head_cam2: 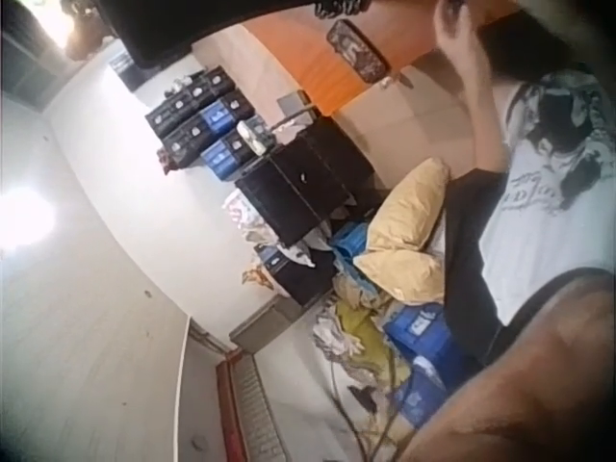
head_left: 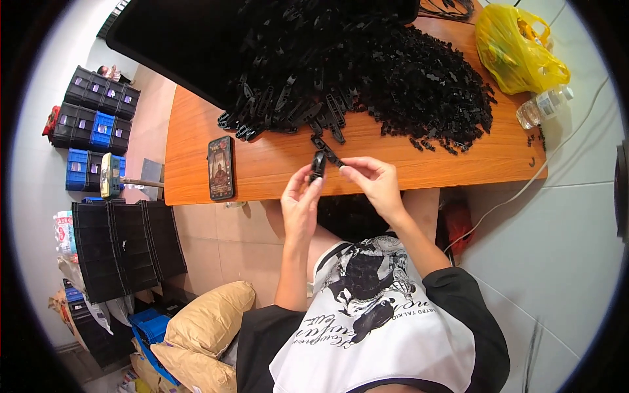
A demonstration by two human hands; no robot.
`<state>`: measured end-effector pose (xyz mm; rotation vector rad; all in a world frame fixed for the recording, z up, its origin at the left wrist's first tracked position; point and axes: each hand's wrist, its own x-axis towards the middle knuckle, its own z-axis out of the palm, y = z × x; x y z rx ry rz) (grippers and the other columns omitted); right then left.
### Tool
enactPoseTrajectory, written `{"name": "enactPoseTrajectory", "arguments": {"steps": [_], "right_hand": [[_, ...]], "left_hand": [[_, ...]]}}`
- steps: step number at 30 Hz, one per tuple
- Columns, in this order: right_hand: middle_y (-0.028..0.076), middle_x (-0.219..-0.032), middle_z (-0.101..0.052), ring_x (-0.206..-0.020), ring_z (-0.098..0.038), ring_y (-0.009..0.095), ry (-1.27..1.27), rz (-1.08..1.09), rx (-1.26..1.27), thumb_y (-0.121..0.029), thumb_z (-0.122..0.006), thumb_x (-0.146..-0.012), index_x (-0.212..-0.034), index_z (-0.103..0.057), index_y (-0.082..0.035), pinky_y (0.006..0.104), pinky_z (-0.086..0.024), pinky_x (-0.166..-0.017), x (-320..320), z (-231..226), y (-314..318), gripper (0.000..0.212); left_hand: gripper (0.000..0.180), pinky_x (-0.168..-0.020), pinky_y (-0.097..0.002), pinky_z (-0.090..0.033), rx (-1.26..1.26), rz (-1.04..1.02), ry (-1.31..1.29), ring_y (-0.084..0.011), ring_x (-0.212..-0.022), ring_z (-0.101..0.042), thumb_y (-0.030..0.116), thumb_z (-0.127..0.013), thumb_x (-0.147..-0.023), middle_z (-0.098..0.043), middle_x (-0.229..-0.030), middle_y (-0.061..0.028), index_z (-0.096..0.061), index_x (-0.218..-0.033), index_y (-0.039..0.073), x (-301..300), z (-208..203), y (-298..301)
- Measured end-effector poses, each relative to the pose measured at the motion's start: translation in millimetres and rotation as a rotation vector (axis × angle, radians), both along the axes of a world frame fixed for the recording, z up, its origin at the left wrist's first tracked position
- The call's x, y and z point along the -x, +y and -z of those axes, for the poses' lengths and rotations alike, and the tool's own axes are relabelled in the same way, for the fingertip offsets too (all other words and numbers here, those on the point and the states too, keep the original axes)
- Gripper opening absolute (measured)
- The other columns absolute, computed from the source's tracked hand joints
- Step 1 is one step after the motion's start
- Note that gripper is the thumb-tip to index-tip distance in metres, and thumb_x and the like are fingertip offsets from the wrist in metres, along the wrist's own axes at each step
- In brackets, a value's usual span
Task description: The person assembles small black plastic mechanical components by hand at a wooden desk.
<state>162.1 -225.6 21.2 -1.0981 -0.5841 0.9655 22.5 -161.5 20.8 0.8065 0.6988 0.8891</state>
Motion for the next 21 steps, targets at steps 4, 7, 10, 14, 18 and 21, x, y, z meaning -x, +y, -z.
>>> {"name": "enactPoseTrajectory", "arguments": {"steps": [4, 7, 10, 14, 18, 21], "right_hand": [[0.007, -0.092, -0.063, -0.082, -0.060, 0.010, -0.013, 0.054, -0.070, 0.003, -0.062, -0.079, -0.095, -0.063, 0.003, 0.0210, -0.048, -0.074, 15, -13, -11, 0.017], [0.008, -0.094, -0.061, -0.082, -0.060, 0.011, -0.058, 0.089, -0.056, 0.005, -0.061, -0.078, -0.097, -0.062, 0.004, 0.0211, -0.049, -0.074, 15, -12, -20, 0.019], [0.008, -0.094, -0.062, -0.083, -0.059, 0.011, 0.011, 0.061, -0.103, 0.004, -0.062, -0.078, -0.097, -0.064, 0.003, 0.0209, -0.048, -0.073, 14, -16, -28, 0.019], [0.010, -0.093, -0.064, -0.081, -0.060, 0.013, -0.376, 0.112, -0.084, 0.003, -0.062, -0.077, -0.097, -0.065, 0.002, 0.0218, -0.048, -0.071, 18, -28, -40, 0.020], [0.012, -0.087, -0.065, -0.077, -0.062, 0.016, -0.535, 0.153, -0.113, 0.004, -0.063, -0.075, -0.094, -0.066, 0.001, 0.0237, -0.048, -0.070, 20, -35, -50, 0.020], [0.011, -0.084, -0.065, -0.074, -0.063, 0.018, -0.619, 0.193, -0.120, 0.004, -0.064, -0.073, -0.090, -0.066, 0.001, 0.0248, -0.049, -0.068, 21, -39, -57, 0.018]], "left_hand": [[0.033, -0.091, -0.0299, -0.042, -0.034, 0.061, -0.084, -0.0162, -0.101, -0.053, -0.004, -0.054, -0.082, -0.053, -0.108, -0.0094, -0.044, -0.113, 0.001, -11, -13, -28], [0.025, -0.088, -0.0302, -0.045, 0.134, 0.032, -0.240, -0.0152, -0.094, -0.056, -0.001, -0.054, -0.084, -0.055, -0.105, -0.0099, -0.047, -0.109, 0.000, -17, -22, -42], [0.019, -0.087, -0.0326, -0.046, 0.126, 0.021, -0.262, -0.0154, -0.093, -0.057, 0.003, -0.052, -0.087, -0.056, -0.104, -0.0091, -0.048, -0.106, 0.002, -13, -15, -46], [0.026, -0.088, -0.0294, -0.045, 0.013, -0.030, -0.235, -0.0155, -0.099, -0.054, 0.001, -0.050, -0.088, -0.054, -0.109, -0.0093, -0.046, -0.113, 0.003, -12, -20, -58], [0.037, -0.093, -0.0299, -0.042, -0.005, -0.038, -0.198, -0.0188, -0.110, -0.050, -0.003, -0.051, -0.086, -0.049, -0.120, -0.0146, -0.041, -0.121, 0.001, -9, -19, -65], [0.038, -0.095, -0.0315, -0.041, -0.015, -0.035, -0.206, -0.0210, -0.114, -0.047, -0.003, -0.051, -0.086, -0.047, -0.122, -0.0165, -0.040, -0.122, 0.000, -9, -24, -70]]}}
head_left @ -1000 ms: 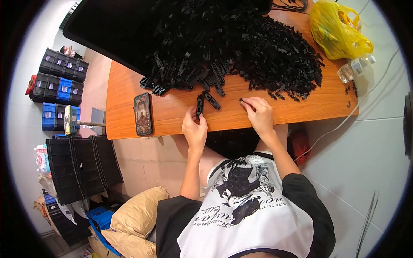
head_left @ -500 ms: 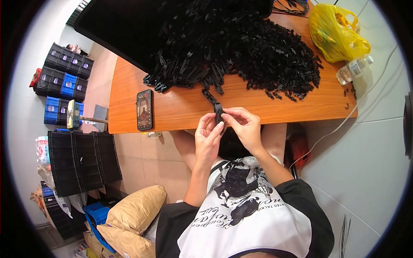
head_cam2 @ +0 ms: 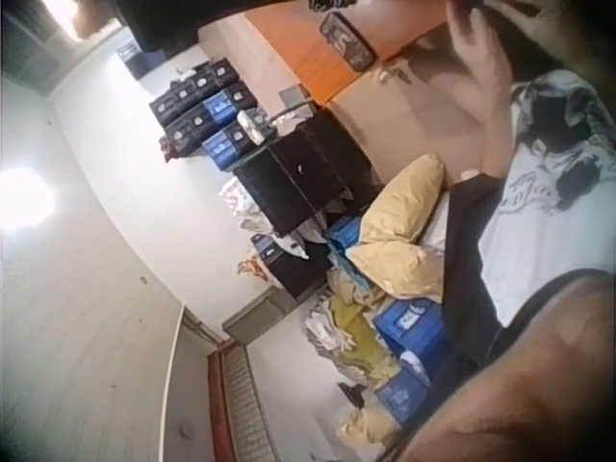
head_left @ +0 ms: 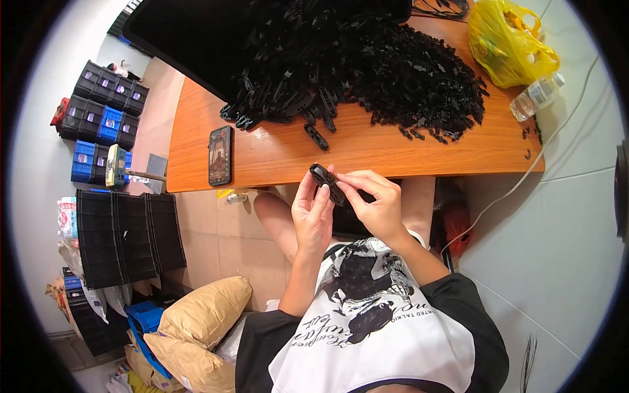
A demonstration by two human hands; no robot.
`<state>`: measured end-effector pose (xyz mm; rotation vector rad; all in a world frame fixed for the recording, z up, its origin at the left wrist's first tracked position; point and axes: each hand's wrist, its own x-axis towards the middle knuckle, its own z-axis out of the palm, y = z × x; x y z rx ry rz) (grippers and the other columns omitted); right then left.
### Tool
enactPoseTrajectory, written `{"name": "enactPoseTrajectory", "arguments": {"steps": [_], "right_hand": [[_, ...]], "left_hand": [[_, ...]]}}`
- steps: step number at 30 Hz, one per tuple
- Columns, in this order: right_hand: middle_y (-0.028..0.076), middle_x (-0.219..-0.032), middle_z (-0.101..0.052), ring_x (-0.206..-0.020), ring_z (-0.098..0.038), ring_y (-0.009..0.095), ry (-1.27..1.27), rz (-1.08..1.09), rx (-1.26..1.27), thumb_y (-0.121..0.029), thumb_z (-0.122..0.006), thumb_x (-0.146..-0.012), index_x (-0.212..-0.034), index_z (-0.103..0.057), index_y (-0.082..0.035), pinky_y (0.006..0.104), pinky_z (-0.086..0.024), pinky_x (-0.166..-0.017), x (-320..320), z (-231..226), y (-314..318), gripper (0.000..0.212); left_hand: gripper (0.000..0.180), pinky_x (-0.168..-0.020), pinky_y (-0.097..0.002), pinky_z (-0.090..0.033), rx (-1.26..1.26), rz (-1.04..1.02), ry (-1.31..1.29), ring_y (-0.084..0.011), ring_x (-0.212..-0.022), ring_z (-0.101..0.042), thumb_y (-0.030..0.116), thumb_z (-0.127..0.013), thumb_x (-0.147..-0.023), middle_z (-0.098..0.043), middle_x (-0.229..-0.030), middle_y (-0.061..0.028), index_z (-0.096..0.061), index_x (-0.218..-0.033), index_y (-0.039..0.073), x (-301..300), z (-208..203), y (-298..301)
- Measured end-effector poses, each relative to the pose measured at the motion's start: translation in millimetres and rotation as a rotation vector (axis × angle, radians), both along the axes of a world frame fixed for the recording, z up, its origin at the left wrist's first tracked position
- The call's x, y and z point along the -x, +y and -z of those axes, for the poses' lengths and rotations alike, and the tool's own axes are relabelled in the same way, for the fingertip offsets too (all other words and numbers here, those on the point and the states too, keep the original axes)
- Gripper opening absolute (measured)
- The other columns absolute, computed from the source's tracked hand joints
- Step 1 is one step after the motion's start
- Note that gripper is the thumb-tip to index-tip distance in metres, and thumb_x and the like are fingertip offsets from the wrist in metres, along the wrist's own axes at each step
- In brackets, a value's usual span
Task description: The person assembles small black plastic mechanical components by hand at a wooden desk.
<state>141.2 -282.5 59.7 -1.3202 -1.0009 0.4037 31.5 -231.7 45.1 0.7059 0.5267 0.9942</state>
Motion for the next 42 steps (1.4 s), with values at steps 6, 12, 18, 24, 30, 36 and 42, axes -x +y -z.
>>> {"name": "enactPoseTrajectory", "arguments": {"steps": [6, 12, 18, 24, 30, 36, 42], "right_hand": [[0.012, -0.082, -0.065, -0.073, -0.063, 0.020, -0.094, 0.116, -0.080, 0.006, -0.067, -0.070, -0.086, -0.066, 0.001, 0.0262, -0.050, -0.066, 8, 1, -5, 0.017], [0.012, -0.083, -0.064, -0.073, -0.063, 0.021, -0.228, 0.208, -0.149, 0.008, -0.068, -0.067, -0.084, -0.065, 0.002, 0.0269, -0.050, -0.065, 11, 6, -3, 0.018], [0.012, -0.083, -0.064, -0.073, -0.063, 0.022, -0.237, 0.232, -0.157, 0.008, -0.068, -0.067, -0.083, -0.064, 0.003, 0.0274, -0.050, -0.065, 11, 4, 4, 0.018], [0.011, -0.084, -0.063, -0.072, -0.063, 0.022, -0.364, 0.249, -0.155, 0.008, -0.068, -0.066, -0.083, -0.064, 0.002, 0.0279, -0.050, -0.062, 2, -2, 18, 0.018], [0.012, -0.084, -0.063, -0.072, -0.063, 0.022, -0.374, 0.272, -0.152, 0.008, -0.067, -0.067, -0.083, -0.063, 0.003, 0.0277, -0.051, -0.062, -2, -7, 31, 0.017], [0.011, -0.084, -0.062, -0.070, -0.061, 0.024, -0.365, 0.238, -0.156, 0.007, -0.066, -0.066, -0.084, -0.062, 0.003, 0.0292, -0.050, -0.060, -4, -6, 40, 0.019], [0.011, -0.084, -0.061, -0.070, -0.061, 0.024, -0.388, 0.216, -0.150, 0.007, -0.066, -0.066, -0.085, -0.063, 0.003, 0.0297, -0.050, -0.060, -2, -7, 46, 0.020]], "left_hand": [[0.037, -0.093, -0.0317, -0.043, -0.010, 0.011, -0.021, -0.0212, -0.115, -0.046, -0.004, -0.051, -0.085, -0.046, -0.122, -0.0154, -0.041, -0.120, 0.002, 0, -4, -6], [0.037, -0.091, -0.0302, -0.043, -0.039, -0.018, 0.031, -0.0217, -0.115, -0.046, -0.005, -0.051, -0.085, -0.046, -0.121, -0.0128, -0.040, -0.120, 0.002, -3, -8, -8], [0.038, -0.089, -0.0286, -0.044, -0.037, 0.006, 0.045, -0.0213, -0.113, -0.048, -0.005, -0.052, -0.085, -0.045, -0.122, -0.0136, -0.039, -0.120, 0.002, -3, -7, 0], [0.037, -0.089, -0.0285, -0.045, -0.050, 0.045, 0.056, -0.0200, -0.111, -0.049, -0.004, -0.051, -0.085, -0.044, -0.122, -0.0139, -0.039, -0.120, 0.002, -11, -11, 18], [0.037, -0.090, -0.0304, -0.045, -0.040, 0.029, 0.039, -0.0225, -0.113, -0.048, -0.005, -0.050, -0.085, -0.045, -0.120, -0.0130, -0.039, -0.119, 0.001, -18, -13, 31], [0.037, -0.090, -0.0312, -0.045, -0.003, 0.042, 0.009, -0.0237, -0.113, -0.047, -0.006, -0.050, -0.085, -0.044, -0.121, -0.0140, -0.039, -0.120, 0.000, -17, -11, 40], [0.038, -0.089, -0.0308, -0.045, 0.011, 0.040, 0.006, -0.0223, -0.110, -0.050, -0.005, -0.050, -0.085, -0.045, -0.122, -0.0166, -0.038, -0.120, 0.001, -13, -10, 46]]}}
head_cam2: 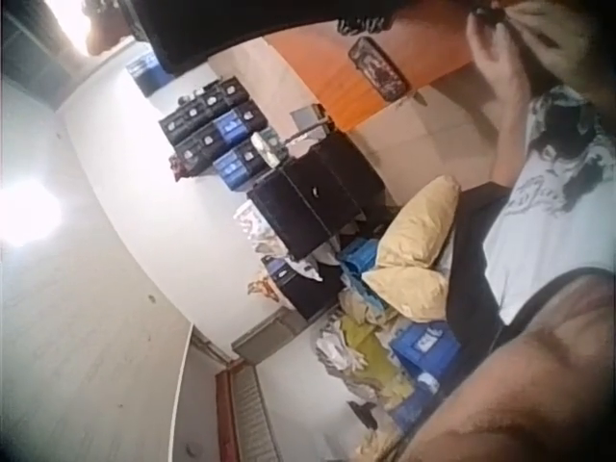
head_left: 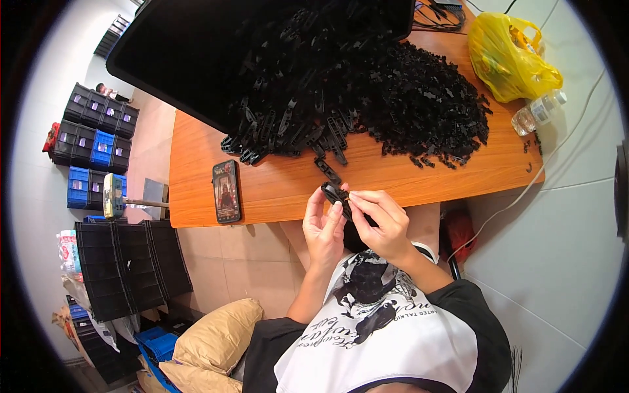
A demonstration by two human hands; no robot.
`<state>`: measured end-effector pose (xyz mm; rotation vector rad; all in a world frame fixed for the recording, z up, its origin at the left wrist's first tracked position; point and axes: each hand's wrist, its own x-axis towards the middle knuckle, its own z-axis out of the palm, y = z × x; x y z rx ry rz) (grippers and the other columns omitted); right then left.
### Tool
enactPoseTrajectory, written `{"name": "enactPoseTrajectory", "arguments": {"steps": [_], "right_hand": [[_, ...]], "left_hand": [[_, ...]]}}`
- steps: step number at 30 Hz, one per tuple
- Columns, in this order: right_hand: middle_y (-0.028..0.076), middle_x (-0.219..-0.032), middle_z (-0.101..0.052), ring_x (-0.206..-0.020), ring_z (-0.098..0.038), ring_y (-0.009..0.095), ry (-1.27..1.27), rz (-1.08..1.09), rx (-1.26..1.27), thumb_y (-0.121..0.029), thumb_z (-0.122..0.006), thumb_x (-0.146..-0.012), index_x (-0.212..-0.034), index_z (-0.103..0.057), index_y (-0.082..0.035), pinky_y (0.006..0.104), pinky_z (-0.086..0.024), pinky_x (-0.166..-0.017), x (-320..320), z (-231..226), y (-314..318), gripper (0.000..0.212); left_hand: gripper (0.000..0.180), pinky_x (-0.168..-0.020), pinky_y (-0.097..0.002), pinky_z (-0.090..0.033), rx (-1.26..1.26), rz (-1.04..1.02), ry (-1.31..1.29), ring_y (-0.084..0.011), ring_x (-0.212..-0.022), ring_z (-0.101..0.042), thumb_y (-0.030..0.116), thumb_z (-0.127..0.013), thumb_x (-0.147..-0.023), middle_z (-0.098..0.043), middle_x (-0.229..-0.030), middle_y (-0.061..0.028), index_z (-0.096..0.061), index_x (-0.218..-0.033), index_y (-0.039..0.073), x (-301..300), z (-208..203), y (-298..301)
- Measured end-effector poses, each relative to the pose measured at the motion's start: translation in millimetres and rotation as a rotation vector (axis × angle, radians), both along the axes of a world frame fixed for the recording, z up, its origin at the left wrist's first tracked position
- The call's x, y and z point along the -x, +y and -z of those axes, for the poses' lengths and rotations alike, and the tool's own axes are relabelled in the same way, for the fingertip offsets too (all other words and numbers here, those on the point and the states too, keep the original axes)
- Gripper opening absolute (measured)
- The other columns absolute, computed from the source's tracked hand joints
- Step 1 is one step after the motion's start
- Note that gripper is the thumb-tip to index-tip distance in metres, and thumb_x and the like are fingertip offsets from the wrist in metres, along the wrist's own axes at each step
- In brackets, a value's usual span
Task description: The person assembles small black plastic mechanical components by hand at a wooden desk.
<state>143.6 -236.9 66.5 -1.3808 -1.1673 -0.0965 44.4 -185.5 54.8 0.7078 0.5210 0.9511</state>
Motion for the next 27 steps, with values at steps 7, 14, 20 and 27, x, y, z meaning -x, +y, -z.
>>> {"name": "enactPoseTrajectory", "arguments": {"steps": [7, 14, 20, 27], "right_hand": [[0.012, -0.086, -0.062, -0.071, -0.062, 0.023, -0.070, 0.019, 0.014, 0.009, -0.067, -0.066, -0.086, -0.063, 0.003, 0.0283, -0.050, -0.061, 6, 1, 4, 0.022], [0.013, -0.088, -0.060, -0.073, -0.060, 0.026, -0.121, 0.014, -0.006, 0.009, -0.066, -0.065, -0.090, -0.062, 0.005, 0.0305, -0.050, -0.062, 8, 4, 5, 0.025], [0.013, -0.089, -0.060, -0.074, -0.060, 0.026, -0.172, 0.019, -0.002, 0.009, -0.066, -0.065, -0.089, -0.062, 0.005, 0.0308, -0.050, -0.062, 10, 7, 6, 0.025], [0.013, -0.089, -0.060, -0.074, -0.060, 0.025, -0.113, -0.032, 0.010, 0.008, -0.065, -0.065, -0.089, -0.062, 0.005, 0.0302, -0.050, -0.063, 13, 3, 5, 0.024]], "left_hand": [[0.037, -0.088, -0.0283, -0.045, -0.049, -0.016, 0.006, -0.0194, -0.107, -0.051, -0.006, -0.049, -0.085, -0.046, -0.122, -0.0180, -0.038, -0.120, 0.001, 4, -2, 3], [0.038, -0.089, -0.0291, -0.045, -0.057, -0.028, 0.019, -0.0202, -0.108, -0.051, -0.006, -0.049, -0.085, -0.046, -0.122, -0.0193, -0.038, -0.120, 0.001, 7, -2, 3], [0.037, -0.091, -0.0300, -0.044, -0.047, -0.023, 0.062, -0.0215, -0.110, -0.050, -0.006, -0.050, -0.085, -0.046, -0.121, -0.0190, -0.038, -0.120, 0.000, 9, -5, 2], [0.037, -0.091, -0.0298, -0.044, -0.057, -0.038, 0.060, -0.0219, -0.110, -0.050, -0.006, -0.049, -0.085, -0.046, -0.122, -0.0196, -0.038, -0.120, -0.001, 14, -6, 2]]}}
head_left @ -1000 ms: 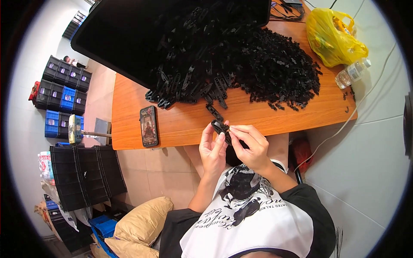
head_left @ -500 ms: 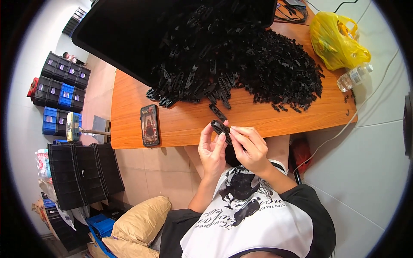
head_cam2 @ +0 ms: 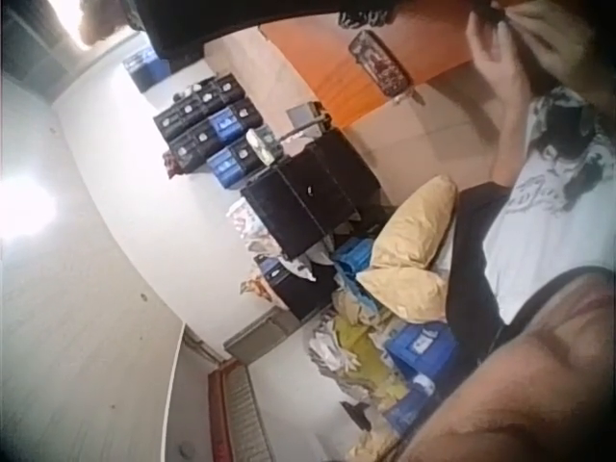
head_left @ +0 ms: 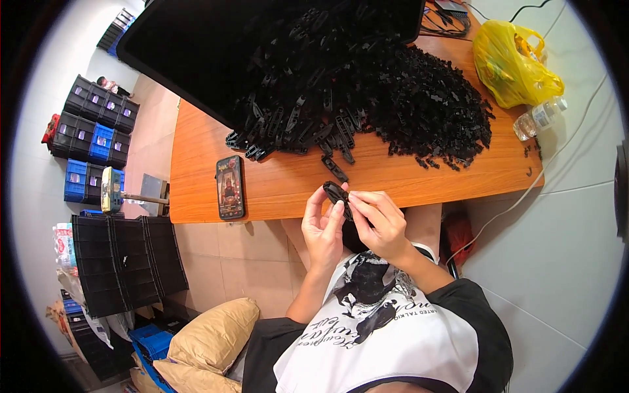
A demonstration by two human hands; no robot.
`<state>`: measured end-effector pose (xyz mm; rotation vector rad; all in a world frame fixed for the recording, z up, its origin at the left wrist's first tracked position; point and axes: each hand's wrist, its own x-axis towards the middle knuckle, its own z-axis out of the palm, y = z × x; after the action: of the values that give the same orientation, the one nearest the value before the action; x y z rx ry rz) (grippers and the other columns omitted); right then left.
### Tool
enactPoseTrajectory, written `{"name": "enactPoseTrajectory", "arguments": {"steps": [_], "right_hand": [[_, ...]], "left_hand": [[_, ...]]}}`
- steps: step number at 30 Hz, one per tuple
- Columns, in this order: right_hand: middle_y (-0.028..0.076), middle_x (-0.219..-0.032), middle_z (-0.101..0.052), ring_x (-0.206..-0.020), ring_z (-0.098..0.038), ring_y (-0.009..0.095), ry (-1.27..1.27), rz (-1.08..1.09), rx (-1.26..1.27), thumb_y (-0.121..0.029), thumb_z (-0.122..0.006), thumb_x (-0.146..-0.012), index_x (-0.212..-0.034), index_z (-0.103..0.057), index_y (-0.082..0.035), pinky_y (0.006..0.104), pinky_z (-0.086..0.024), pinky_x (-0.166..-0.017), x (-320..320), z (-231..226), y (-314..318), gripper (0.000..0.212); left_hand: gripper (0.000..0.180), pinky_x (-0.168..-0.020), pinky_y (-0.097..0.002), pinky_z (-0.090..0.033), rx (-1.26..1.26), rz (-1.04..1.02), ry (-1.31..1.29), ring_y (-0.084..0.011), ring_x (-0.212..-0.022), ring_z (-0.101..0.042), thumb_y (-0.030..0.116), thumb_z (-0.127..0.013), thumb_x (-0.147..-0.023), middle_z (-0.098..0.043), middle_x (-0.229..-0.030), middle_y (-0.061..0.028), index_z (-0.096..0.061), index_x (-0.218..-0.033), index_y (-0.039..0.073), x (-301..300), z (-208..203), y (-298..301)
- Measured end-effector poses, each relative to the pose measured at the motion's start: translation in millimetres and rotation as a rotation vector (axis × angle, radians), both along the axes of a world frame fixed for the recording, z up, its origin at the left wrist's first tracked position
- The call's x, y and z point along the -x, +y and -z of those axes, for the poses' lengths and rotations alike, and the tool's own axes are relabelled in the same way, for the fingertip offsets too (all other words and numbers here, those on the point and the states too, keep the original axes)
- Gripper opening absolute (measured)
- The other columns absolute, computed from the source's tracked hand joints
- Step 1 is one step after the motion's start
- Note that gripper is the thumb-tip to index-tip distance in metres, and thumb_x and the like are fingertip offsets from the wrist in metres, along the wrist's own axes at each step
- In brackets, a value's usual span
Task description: The person assembles small black plastic mechanical components by hand at a wooden desk.
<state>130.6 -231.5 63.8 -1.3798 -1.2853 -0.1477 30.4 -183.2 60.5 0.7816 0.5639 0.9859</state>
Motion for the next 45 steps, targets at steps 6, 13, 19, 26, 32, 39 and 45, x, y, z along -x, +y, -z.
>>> {"name": "enactPoseTrajectory", "arguments": {"steps": [6, 13, 19, 26, 32, 39, 45], "right_hand": [[0.012, -0.094, -0.060, -0.085, -0.059, 0.019, 0.423, -0.220, 0.132, 0.009, -0.067, -0.068, -0.085, -0.065, 0.000, 0.0269, -0.048, -0.073, -3, 0, -9, 0.019], [0.008, -0.099, -0.056, -0.091, -0.056, 0.015, 0.913, -0.446, 0.384, 0.004, -0.065, -0.076, -0.109, -0.046, 0.005, 0.0281, -0.047, -0.084, -7, 1, -19, 0.038], [0.009, -0.090, -0.061, -0.078, -0.059, 0.014, 0.893, -0.473, 0.358, -0.001, -0.064, -0.075, -0.100, -0.053, 0.002, 0.0263, -0.048, -0.073, -4, 17, -23, 0.027], [0.005, -0.087, -0.060, -0.081, -0.055, 0.010, 0.627, -0.329, 0.455, 0.000, -0.065, -0.075, -0.099, -0.055, 0.004, 0.0238, -0.044, -0.074, -1, 15, -30, 0.026], [0.007, -0.086, -0.059, -0.075, -0.055, 0.015, 0.566, -0.332, 0.444, -0.004, -0.066, -0.073, -0.098, -0.056, 0.001, 0.0261, -0.044, -0.066, 0, 7, -30, 0.027], [0.009, -0.086, -0.061, -0.075, -0.056, 0.018, 0.432, -0.412, 0.611, -0.005, -0.068, -0.071, -0.099, -0.062, -0.001, 0.0272, -0.045, -0.068, -14, 34, -56, 0.029], [0.012, -0.086, -0.063, -0.079, -0.060, 0.023, -0.068, -0.155, 0.559, -0.008, -0.065, -0.074, -0.092, -0.063, -0.001, 0.0310, -0.048, -0.068, -38, 66, -69, 0.020]], "left_hand": [[0.037, -0.094, -0.0314, -0.041, -0.012, 0.063, -0.032, -0.0225, -0.112, -0.049, -0.005, -0.047, -0.087, -0.045, -0.125, -0.0198, -0.040, -0.122, -0.002, 6, -4, 0], [0.039, -0.098, -0.0340, -0.036, -0.033, 0.174, -0.050, -0.0238, -0.118, -0.044, -0.002, -0.044, -0.088, -0.042, -0.129, -0.0182, -0.037, -0.126, -0.004, 12, 2, -5], [0.044, -0.100, -0.0347, -0.034, -0.300, 0.167, 0.237, -0.0234, -0.120, -0.041, -0.005, -0.051, -0.084, -0.038, -0.133, -0.0181, -0.036, -0.125, -0.006, 7, -3, -14], [0.034, -0.094, -0.0336, -0.041, -0.219, 0.214, 0.355, -0.0207, -0.104, -0.055, -0.004, -0.055, -0.082, -0.052, -0.118, -0.0180, -0.048, -0.115, -0.007, 14, -11, -8], [0.031, -0.090, -0.0314, -0.044, -0.162, 0.165, 0.269, -0.0202, -0.105, -0.054, -0.002, -0.055, -0.084, -0.056, -0.113, -0.0180, -0.048, -0.114, -0.007, 18, 3, -8], [0.028, -0.090, -0.0310, -0.042, -0.381, 0.227, 0.447, -0.0186, -0.104, -0.054, 0.003, -0.054, -0.085, -0.056, -0.113, -0.0139, -0.051, -0.111, -0.005, 31, 33, -9], [0.048, -0.086, -0.0411, -0.039, -0.939, -0.275, 1.139, -0.0350, -0.099, -0.048, 0.020, -0.066, -0.077, -0.049, -0.108, -0.0207, -0.047, -0.114, -0.005, -19, 65, 50]]}}
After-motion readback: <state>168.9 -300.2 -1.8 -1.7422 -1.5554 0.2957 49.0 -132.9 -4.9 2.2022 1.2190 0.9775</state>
